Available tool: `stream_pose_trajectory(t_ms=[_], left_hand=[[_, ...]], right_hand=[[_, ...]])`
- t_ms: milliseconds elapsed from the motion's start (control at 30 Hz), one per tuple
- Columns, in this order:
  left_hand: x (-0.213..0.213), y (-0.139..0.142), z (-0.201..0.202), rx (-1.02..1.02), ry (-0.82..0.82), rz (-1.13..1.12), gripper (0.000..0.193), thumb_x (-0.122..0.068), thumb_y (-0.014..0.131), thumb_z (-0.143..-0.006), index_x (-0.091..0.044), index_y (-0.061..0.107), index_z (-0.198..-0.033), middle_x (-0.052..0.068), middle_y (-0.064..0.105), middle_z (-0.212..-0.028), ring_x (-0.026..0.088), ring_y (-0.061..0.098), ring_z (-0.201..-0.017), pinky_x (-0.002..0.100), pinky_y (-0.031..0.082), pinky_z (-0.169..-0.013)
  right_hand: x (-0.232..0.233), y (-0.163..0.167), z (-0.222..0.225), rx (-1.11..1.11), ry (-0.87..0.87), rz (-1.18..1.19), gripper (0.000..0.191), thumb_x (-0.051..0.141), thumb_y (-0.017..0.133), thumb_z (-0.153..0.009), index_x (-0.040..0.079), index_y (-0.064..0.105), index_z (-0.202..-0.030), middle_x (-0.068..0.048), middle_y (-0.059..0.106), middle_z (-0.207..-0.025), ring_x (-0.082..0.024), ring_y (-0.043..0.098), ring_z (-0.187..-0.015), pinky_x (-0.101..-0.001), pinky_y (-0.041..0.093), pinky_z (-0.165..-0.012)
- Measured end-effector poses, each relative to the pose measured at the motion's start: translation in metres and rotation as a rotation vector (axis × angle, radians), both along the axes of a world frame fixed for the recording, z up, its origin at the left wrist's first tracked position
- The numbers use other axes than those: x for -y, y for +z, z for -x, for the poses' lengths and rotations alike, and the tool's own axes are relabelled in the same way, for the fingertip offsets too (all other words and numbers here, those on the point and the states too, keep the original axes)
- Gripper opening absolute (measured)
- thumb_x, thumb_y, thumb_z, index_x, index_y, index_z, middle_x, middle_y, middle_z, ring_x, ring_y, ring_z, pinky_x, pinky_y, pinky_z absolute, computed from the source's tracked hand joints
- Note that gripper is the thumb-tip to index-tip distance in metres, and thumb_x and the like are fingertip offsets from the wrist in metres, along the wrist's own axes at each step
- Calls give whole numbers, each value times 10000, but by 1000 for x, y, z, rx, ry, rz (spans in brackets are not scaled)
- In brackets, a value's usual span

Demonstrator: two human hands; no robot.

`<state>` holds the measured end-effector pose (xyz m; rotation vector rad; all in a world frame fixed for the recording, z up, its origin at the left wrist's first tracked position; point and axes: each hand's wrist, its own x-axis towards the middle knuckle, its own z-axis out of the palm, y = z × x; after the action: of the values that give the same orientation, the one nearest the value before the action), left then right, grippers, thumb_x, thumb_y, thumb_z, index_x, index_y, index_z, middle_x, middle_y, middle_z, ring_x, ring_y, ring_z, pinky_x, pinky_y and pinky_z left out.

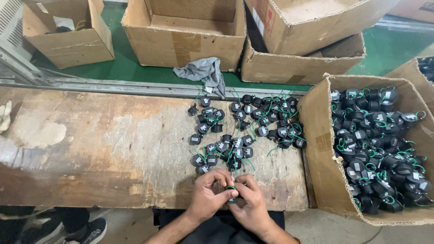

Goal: The person picks up black power adapters with green wires from a workbench, winds and secures each wire around the adapter by hand, and places the finished adapters into a cardboard box beside the bench. They continue handling the adapters one at a time across the episode.

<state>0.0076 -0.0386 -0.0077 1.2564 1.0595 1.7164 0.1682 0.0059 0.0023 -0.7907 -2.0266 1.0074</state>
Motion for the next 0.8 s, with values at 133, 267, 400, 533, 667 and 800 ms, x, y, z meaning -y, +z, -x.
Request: stream_pose_trajectory(t_ms=[133, 267, 400, 533, 667, 800], left_hand=[[-1, -2, 29, -95, 6, -93, 257, -67, 879, -766, -42, 644, -868, 86, 714, -1006, 201, 684, -977, 350, 551, -881], [-20, -2, 84, -351, 394, 2, 67, -51, 748, -939, -86, 734, -995, 73, 759, -1072, 206, 719, -1068, 349, 571, -959], [-42, -5, 114, -851, 390, 87, 459, 90, 582, -804, -101, 738, -1191, 93, 692, -1291, 288, 645, -1173, 393, 530, -964], [-43, -12, 113, -1072, 383, 108, 349, 57, 653, -727, -127, 744, -1010, 54, 699, -1243, 309, 641, -1172, 421, 500, -976], [-38, -11, 117, -927, 465, 281, 221, 2, 740, -783, -102, 729, -978, 49, 704, -1141, 287, 640, -1091, 399, 509, -940], [-27, 0, 95, -414, 544, 98, 268, -64, 823, -774, -56, 647, -975, 68, 642, -1119, 246, 653, -1033, 346, 548, -897]], right_hand=[[1, 1, -2, -26, 25, -21, 339, 18, 855, -681, 40, 672, -966, -119, 596, -1000, -262, 649, -905, -324, 537, -760], [-3, -3, -6, -105, 92, -31, 354, 7, 855, -720, 60, 605, -965, -110, 610, -1033, -241, 652, -956, -325, 533, -839], [-3, -14, -7, -180, 110, 265, 403, -19, 778, -806, 48, 585, -1154, -77, 674, -1032, -179, 673, -967, -303, 541, -865], [-1, -30, -13, -147, 116, 522, 462, 7, 739, -845, 52, 604, -1284, -52, 691, -1037, -126, 663, -937, -276, 563, -820], [-7, -41, -17, -255, 78, 902, 332, 22, 737, -884, -27, 692, -1209, -80, 646, -1031, -201, 677, -823, -328, 561, -684], [-14, -37, -12, -288, 163, 591, 464, 4, 772, -889, -4, 629, -1329, -69, 596, -1134, -151, 622, -1047, -289, 532, -916]])
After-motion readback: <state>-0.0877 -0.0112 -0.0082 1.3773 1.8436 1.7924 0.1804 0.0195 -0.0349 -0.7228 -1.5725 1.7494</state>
